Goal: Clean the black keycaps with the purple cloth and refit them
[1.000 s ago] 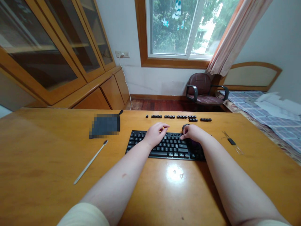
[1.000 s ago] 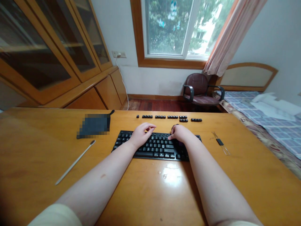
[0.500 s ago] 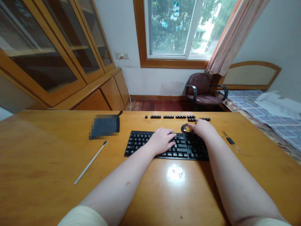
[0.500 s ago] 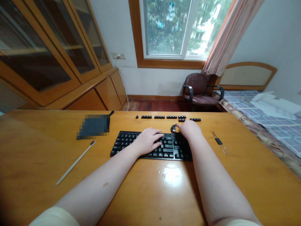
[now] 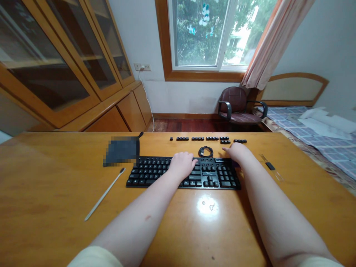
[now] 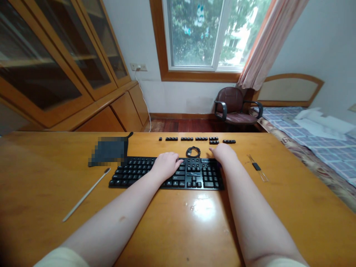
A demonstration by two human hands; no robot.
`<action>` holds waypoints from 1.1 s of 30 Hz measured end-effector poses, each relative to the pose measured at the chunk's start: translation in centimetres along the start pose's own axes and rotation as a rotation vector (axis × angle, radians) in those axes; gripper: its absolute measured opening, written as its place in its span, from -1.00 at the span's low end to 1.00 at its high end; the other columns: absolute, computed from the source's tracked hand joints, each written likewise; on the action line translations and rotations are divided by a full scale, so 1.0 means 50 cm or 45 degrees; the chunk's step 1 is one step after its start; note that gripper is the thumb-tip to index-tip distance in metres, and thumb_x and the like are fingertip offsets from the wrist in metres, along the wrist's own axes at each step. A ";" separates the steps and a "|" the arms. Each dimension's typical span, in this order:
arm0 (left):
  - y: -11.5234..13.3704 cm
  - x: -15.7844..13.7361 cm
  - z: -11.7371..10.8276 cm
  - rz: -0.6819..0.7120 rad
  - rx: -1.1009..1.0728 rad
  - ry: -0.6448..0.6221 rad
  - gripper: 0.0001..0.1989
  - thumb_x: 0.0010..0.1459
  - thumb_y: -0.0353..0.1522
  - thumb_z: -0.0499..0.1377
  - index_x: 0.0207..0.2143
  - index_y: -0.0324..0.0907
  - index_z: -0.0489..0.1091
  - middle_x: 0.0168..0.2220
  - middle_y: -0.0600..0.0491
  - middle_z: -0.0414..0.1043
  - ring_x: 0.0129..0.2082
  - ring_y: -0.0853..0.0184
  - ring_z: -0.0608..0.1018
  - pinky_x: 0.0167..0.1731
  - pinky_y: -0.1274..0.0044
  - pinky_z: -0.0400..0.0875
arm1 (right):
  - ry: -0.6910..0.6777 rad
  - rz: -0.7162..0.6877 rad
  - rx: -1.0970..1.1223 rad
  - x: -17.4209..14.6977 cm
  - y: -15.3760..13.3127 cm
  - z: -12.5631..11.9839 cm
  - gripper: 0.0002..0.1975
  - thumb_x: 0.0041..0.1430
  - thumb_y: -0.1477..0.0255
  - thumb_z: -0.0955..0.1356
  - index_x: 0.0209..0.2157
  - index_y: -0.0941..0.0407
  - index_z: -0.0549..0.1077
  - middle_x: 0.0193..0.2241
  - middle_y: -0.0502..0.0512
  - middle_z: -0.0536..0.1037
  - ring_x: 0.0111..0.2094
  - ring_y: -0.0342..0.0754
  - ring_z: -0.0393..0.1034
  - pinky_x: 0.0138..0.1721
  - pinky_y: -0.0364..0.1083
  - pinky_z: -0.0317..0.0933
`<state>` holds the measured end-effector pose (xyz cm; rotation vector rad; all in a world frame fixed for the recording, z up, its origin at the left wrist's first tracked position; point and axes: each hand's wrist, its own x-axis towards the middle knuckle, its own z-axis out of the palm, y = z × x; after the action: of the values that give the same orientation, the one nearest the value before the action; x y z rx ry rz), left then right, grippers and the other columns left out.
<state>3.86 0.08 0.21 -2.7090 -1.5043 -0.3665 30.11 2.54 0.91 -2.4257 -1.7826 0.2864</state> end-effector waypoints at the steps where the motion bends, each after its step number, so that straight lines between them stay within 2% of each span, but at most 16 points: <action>1: -0.004 0.001 0.002 -0.005 -0.009 0.004 -0.67 0.17 -0.17 0.00 -0.40 -0.21 0.40 -0.39 -0.08 0.45 -0.36 0.21 0.50 -0.35 0.43 0.33 | 0.041 0.052 -0.008 -0.004 -0.007 0.002 -0.57 0.12 0.18 0.23 -0.22 0.23 0.51 -0.27 0.40 0.53 -0.20 0.19 0.43 -0.21 0.03 0.24; 3: -0.009 0.003 0.006 -0.009 -0.050 0.026 -0.70 0.17 -0.18 0.00 -0.39 -0.20 0.39 -0.38 -0.06 0.45 -0.36 0.23 0.49 -0.34 0.45 0.33 | 0.125 0.101 -0.011 -0.011 -0.014 0.008 -0.55 0.17 0.21 0.19 -0.03 0.17 0.40 -0.15 0.35 0.50 -0.14 0.14 0.40 -0.19 0.00 0.23; 5: -0.011 0.003 0.008 -0.009 -0.101 0.055 -0.72 0.18 -0.20 0.00 -0.37 -0.19 0.37 -0.37 -0.05 0.44 -0.34 0.24 0.49 -0.32 0.46 0.33 | 0.155 0.052 0.016 -0.011 -0.014 0.015 -0.51 0.18 0.22 0.19 0.11 0.09 0.25 -0.08 0.29 0.47 -0.11 0.11 0.39 -0.18 -0.02 0.22; 10: -0.009 0.002 0.010 -0.002 -0.201 0.079 -0.74 0.18 -0.21 0.00 -0.34 -0.19 0.37 -0.34 -0.05 0.44 -0.30 0.21 0.49 -0.28 0.41 0.33 | 0.072 -0.019 0.057 0.009 0.007 0.032 -0.47 0.17 0.21 0.17 0.19 -0.04 0.13 -0.14 0.17 0.52 -0.17 0.08 0.41 -0.24 -0.04 0.22; 14: -0.009 0.002 0.010 -0.004 -0.198 0.069 -0.73 0.19 -0.21 -0.01 -0.30 -0.19 0.38 -0.32 -0.05 0.45 -0.28 0.23 0.48 -0.27 0.43 0.33 | 0.068 -0.046 0.036 0.024 0.017 0.041 -0.47 0.15 0.19 0.18 0.17 -0.08 0.16 -0.16 0.13 0.52 -0.15 0.07 0.40 -0.23 -0.04 0.21; 22: -0.012 0.004 0.015 -0.013 -0.197 0.071 -0.73 0.18 -0.22 -0.01 -0.28 -0.18 0.38 -0.30 -0.05 0.45 -0.27 0.23 0.48 -0.27 0.44 0.33 | 0.104 -0.086 0.104 0.024 0.021 0.046 -0.59 0.12 0.21 0.22 -0.01 -0.03 0.40 -0.23 0.08 0.55 -0.23 0.01 0.40 -0.27 -0.10 0.19; 29: -0.014 0.004 0.018 -0.025 -0.245 0.101 -0.74 0.18 -0.23 -0.01 -0.27 -0.18 0.38 -0.28 -0.04 0.46 -0.25 0.21 0.49 -0.26 0.42 0.35 | 0.111 -0.055 0.124 0.025 0.019 0.045 -0.63 0.07 0.21 0.27 -0.12 0.06 0.45 -0.26 0.13 0.54 -0.24 0.02 0.39 -0.31 -0.10 0.16; 33: -0.012 0.003 0.010 -0.052 -0.321 0.144 -0.77 0.17 -0.28 0.01 -0.24 -0.18 0.39 -0.24 -0.04 0.47 -0.23 0.21 0.50 -0.22 0.41 0.36 | 0.234 -0.117 0.191 0.009 0.002 0.020 -0.67 0.03 0.21 0.31 -0.19 0.07 0.46 -0.38 0.07 0.53 -0.32 -0.02 0.38 -0.37 -0.13 0.13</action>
<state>3.52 0.59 -0.28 -2.7860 -1.5819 -0.7451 30.10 2.95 -0.13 -2.1847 -1.7213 0.1748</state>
